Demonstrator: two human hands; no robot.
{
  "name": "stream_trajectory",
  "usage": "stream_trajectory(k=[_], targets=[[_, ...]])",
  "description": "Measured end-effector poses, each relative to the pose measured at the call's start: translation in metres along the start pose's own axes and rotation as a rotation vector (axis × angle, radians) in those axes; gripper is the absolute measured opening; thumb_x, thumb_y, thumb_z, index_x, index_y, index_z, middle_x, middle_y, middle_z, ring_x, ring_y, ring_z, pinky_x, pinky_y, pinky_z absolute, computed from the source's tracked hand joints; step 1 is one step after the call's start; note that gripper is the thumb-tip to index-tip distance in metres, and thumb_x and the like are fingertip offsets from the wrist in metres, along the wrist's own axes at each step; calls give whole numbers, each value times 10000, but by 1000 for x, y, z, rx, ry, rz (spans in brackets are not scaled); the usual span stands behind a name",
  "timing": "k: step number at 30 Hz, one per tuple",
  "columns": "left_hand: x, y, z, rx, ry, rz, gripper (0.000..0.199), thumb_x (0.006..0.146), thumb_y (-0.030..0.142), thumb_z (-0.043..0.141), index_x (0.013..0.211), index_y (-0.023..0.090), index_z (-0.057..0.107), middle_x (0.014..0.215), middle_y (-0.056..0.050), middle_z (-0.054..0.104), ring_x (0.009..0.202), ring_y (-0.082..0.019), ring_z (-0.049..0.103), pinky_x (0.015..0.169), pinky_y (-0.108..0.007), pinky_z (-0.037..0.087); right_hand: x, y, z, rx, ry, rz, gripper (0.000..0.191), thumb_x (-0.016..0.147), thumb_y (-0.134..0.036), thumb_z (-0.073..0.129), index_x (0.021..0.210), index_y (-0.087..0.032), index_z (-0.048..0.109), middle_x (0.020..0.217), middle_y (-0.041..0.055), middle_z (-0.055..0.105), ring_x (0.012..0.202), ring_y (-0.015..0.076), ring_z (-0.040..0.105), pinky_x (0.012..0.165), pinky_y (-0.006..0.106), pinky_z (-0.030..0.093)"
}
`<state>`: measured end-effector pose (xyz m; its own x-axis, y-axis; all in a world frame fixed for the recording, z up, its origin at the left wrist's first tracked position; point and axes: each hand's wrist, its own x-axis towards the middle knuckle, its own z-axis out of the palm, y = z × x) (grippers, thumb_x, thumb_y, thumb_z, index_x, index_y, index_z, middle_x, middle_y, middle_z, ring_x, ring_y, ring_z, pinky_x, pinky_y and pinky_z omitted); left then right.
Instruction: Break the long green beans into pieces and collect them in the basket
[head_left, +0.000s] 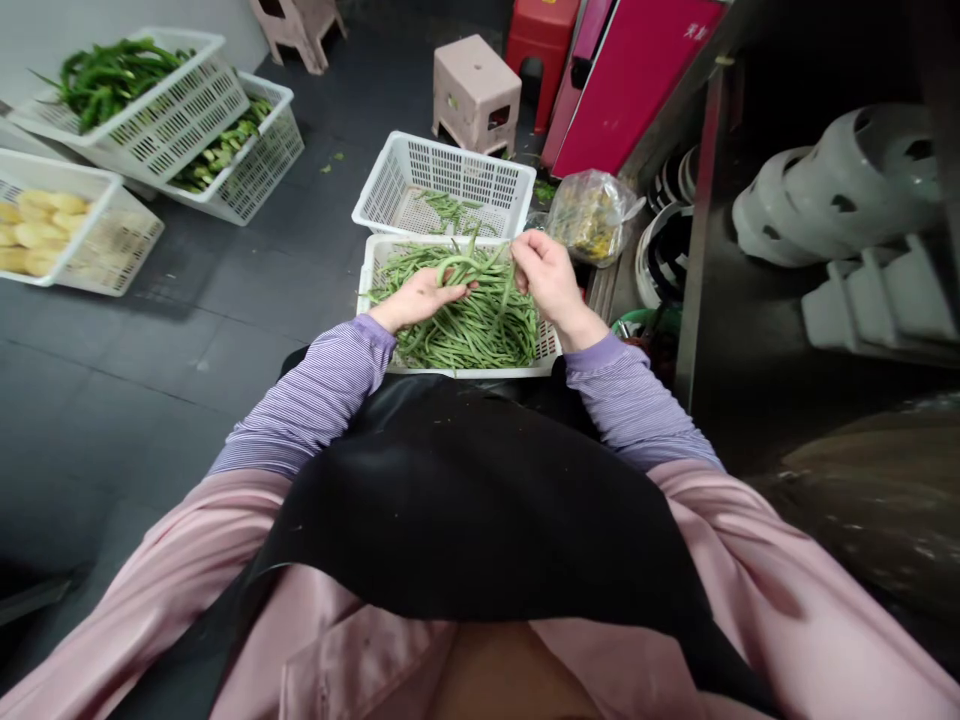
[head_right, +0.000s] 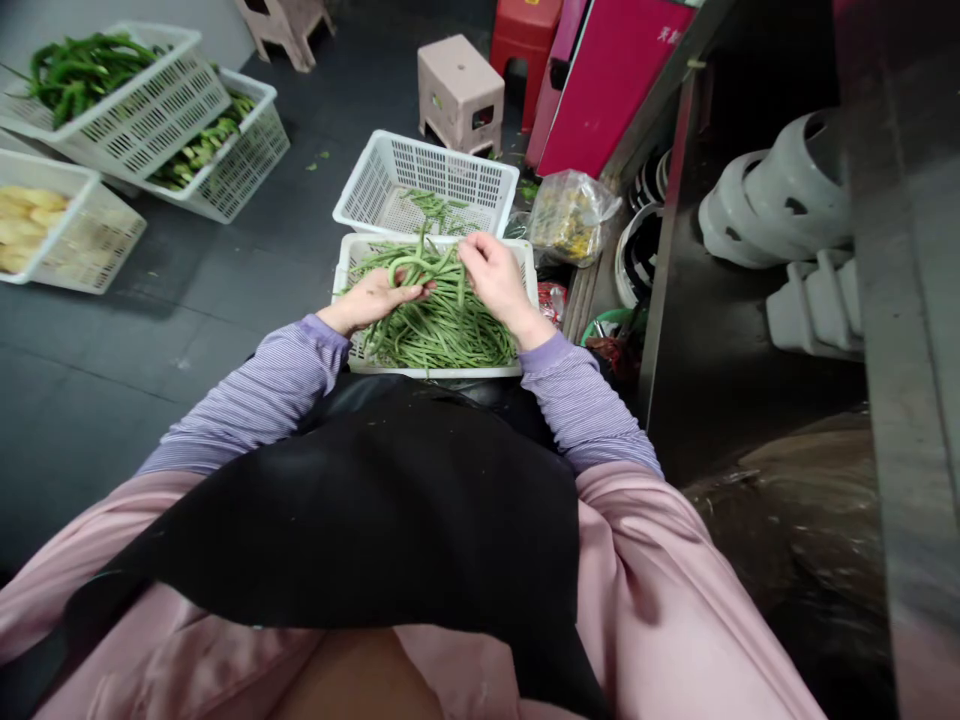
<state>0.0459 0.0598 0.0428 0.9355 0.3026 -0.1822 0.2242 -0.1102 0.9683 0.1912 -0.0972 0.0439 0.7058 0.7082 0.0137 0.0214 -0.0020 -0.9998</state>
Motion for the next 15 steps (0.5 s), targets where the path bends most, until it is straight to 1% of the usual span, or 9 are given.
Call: stream_trajectory(k=[2,3,4,5,7,9,11,13,15], targets=[[1,8,7,46,53,88,278,842,280,760,1070,121,739,1030,-82,754,1095,-231,691,1039,-369,521,10,-12,3,105,-22,13,313,980,-489,642,875,-224,514,688,-45,413,642,109,537,575,208,497],[0,11,10,38,68,102,283,838,282,767,1069,123,736,1021,-78,750,1117,-243,684,1035,-367,521,15,-16,6,140,-33,12,329,985,-513,625,887,-220,513,687,-51,403,618,92,530,554,189,484],[-2,14,14,10,75,97,289,830,289,779,1062,124,733,968,-69,744,1085,-245,694,999,-356,536,19,-18,9,161,-43,9,345,990,-532,605,895,-214,514,686,-55,397,601,78,526,542,173,472],[-3,15,17,-35,74,77,294,823,301,791,1050,126,730,882,-54,727,1006,-234,710,932,-336,558,22,-19,13,171,-51,5,360,994,-546,586,898,-207,514,684,-58,392,590,67,525,536,162,462],[-7,13,22,-152,33,8,296,823,347,800,1018,138,722,696,-12,645,774,-182,701,745,-284,568,29,-16,20,171,-57,0,380,992,-558,574,894,-196,516,680,-63,387,583,56,530,534,150,448],[-9,9,27,-260,-33,-68,291,835,392,793,972,149,708,580,30,539,568,-121,607,577,-235,508,36,-9,27,162,-57,11,392,979,-562,591,896,-186,523,684,-65,400,592,55,543,539,151,447],[-7,6,30,-334,-65,-125,284,832,403,800,908,156,681,531,63,458,458,-75,498,486,-200,431,44,-2,30,150,-51,29,413,985,-579,562,923,-172,540,713,-56,441,628,61,575,568,165,458],[-3,7,31,-375,-29,-138,287,817,386,820,844,161,643,512,87,411,416,-46,425,449,-174,376,52,4,29,137,-32,41,452,1000,-605,493,982,-159,564,772,-36,499,683,71,614,608,186,470],[4,10,25,-403,58,-115,295,831,377,809,801,166,604,504,100,385,399,-29,382,433,-157,341,53,9,24,129,1,49,478,998,-627,471,1057,-166,584,837,-20,555,708,75,629,618,187,472]])
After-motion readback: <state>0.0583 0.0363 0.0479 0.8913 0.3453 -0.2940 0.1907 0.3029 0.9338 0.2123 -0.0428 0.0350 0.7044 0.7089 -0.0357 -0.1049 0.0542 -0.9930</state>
